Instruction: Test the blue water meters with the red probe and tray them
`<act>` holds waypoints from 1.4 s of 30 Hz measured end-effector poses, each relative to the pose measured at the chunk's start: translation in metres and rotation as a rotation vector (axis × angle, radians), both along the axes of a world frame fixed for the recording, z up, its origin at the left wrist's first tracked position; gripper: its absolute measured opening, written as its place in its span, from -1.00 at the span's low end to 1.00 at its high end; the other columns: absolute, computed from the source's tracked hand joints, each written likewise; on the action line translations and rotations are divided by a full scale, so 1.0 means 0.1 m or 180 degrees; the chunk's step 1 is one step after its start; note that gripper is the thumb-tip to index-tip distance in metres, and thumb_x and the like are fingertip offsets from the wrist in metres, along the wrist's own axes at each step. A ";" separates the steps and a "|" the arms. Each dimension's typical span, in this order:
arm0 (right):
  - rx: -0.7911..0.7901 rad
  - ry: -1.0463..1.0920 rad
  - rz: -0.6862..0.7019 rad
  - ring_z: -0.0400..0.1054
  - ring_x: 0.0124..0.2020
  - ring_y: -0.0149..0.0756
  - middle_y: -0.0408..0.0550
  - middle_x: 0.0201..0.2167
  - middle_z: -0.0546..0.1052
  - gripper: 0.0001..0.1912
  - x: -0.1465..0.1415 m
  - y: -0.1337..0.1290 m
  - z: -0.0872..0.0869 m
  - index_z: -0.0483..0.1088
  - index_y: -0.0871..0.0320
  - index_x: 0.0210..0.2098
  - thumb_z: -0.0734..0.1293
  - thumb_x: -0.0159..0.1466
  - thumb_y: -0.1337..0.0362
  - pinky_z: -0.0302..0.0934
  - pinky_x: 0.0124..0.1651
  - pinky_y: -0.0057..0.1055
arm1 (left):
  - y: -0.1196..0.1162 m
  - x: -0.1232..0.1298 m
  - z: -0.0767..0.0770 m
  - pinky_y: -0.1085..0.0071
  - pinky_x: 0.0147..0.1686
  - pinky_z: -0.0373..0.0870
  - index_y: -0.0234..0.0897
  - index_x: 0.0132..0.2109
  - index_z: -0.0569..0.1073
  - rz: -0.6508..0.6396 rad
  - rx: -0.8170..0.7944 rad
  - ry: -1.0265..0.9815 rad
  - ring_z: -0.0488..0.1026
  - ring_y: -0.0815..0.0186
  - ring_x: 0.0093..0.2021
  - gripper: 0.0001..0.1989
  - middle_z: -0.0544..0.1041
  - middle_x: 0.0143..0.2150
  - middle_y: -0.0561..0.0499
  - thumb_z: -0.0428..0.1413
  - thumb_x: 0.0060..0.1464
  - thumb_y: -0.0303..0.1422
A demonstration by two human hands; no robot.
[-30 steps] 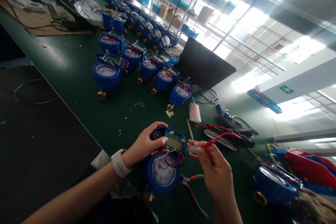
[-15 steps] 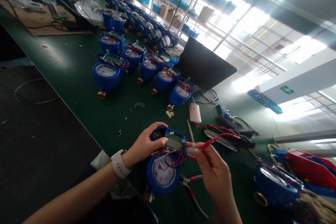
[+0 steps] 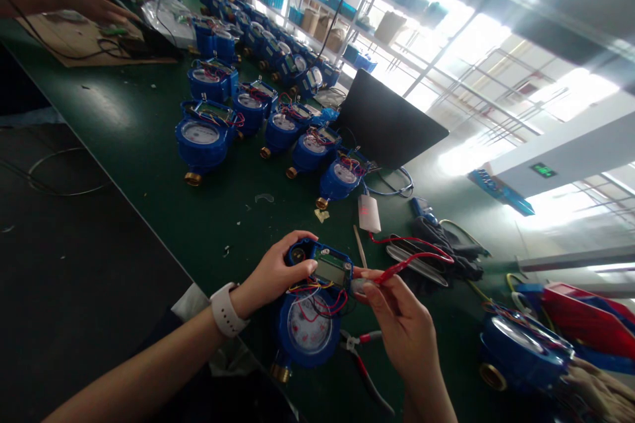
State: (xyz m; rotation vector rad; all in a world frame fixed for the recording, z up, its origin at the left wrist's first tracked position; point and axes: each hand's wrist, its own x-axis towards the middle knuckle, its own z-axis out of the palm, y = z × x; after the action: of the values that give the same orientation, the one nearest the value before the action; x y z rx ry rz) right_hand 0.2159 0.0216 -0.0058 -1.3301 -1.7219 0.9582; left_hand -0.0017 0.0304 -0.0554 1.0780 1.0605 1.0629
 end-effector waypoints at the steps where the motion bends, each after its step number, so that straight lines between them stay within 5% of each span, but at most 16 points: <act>1: -0.0003 0.0002 0.0000 0.60 -0.23 -0.14 0.03 -0.17 0.66 -0.84 0.00 0.00 0.00 0.54 0.08 -0.17 0.37 0.30 0.19 0.56 -0.31 -0.34 | 0.00 0.00 0.00 0.17 -0.11 0.44 -0.25 0.03 0.37 -0.0005 0.0003 0.0001 0.46 0.11 -0.10 -0.57 0.49 -0.10 -0.07 0.14 0.00 -0.24; 42: -0.0077 0.0059 -0.0069 0.57 -0.32 -0.21 0.02 -0.23 0.65 -0.84 -0.02 0.02 0.01 0.54 0.11 -0.21 0.39 0.28 0.18 0.55 -0.37 -0.39 | 0.00 0.00 0.02 0.16 -0.08 0.43 -0.24 0.02 0.38 0.0006 0.0011 0.0063 0.46 0.08 -0.06 -0.57 0.51 -0.07 -0.08 0.13 -0.03 -0.25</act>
State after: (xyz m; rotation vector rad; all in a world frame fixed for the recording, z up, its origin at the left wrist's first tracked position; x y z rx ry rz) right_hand 0.2136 0.0236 -0.0050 -1.3487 -1.6834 0.9791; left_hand -0.0019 0.0304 -0.0531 1.0925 1.0760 1.0580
